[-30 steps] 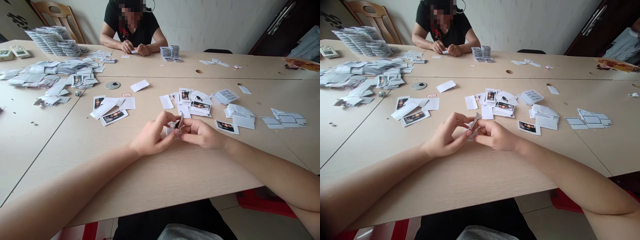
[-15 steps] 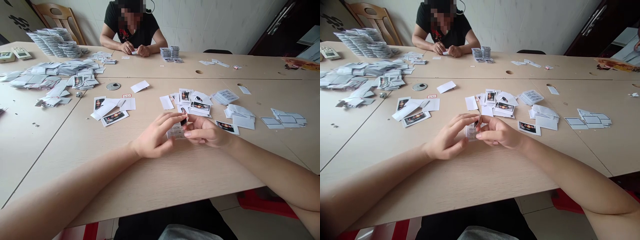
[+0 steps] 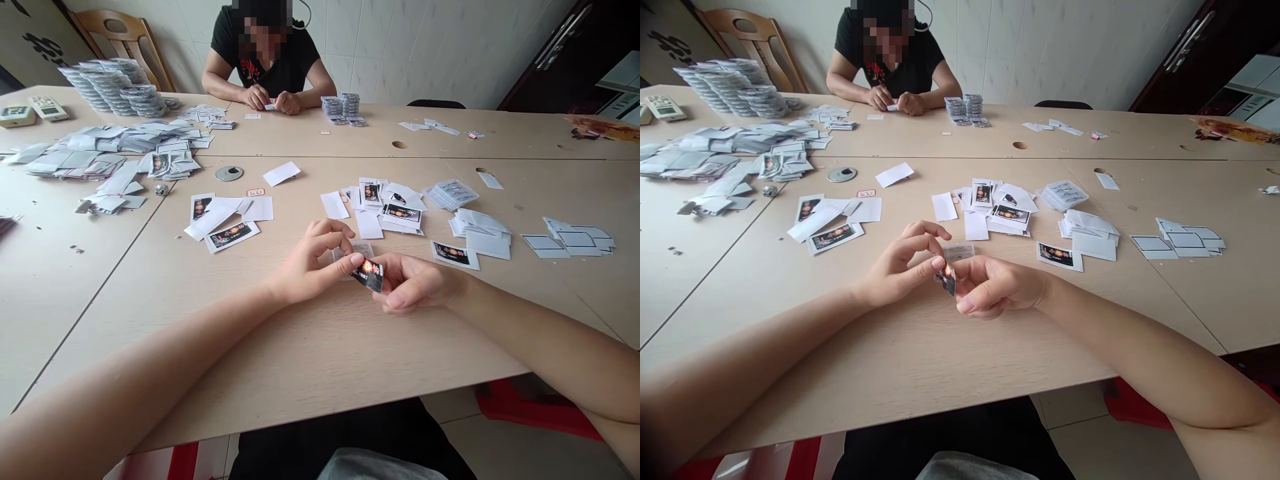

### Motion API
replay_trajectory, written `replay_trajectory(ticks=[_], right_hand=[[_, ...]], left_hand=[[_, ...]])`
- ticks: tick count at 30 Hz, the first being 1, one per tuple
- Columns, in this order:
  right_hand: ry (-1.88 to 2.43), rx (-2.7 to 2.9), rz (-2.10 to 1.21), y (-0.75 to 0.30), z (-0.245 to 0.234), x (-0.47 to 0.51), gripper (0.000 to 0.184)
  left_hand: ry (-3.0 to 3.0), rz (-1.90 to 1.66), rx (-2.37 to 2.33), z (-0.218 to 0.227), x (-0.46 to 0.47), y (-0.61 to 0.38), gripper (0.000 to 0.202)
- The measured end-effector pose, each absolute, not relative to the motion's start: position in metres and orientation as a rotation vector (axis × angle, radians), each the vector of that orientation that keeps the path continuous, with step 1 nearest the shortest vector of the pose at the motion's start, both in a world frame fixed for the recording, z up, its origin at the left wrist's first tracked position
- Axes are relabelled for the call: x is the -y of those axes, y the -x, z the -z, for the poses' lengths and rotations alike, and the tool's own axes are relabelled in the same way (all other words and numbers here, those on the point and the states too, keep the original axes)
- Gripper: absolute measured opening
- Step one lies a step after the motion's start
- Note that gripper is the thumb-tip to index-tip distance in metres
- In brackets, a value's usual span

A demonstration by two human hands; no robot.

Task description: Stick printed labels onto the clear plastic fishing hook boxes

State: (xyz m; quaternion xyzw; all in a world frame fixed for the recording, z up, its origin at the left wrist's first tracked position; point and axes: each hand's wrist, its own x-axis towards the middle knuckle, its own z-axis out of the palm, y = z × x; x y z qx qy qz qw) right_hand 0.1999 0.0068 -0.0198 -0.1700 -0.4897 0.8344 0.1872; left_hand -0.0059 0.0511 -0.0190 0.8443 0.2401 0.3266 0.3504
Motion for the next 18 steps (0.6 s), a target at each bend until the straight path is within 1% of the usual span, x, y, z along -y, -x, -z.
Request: replay_trajectory(ticks=[3, 10, 18], right_hand=[[0.492, 1.384, -2.374, -0.2002, 0.02, -0.0066, 0.022], [0.375, 1.306, -2.383, -0.2021, 0.019, -0.0081, 0.018], [0.389, 1.285, -2.392, -0.2053, 0.0196, -0.0088, 0.021]], left_hand=[[-2.178, -0.811, -0.556, 0.0177, -0.0514, 0.0065, 0.026], [-2.069, -0.783, -0.481, 0.0179, -0.0534, 0.0069, 0.022], [-1.983, -0.786, -0.473, 0.019, -0.0539, 0.0048, 0.021]])
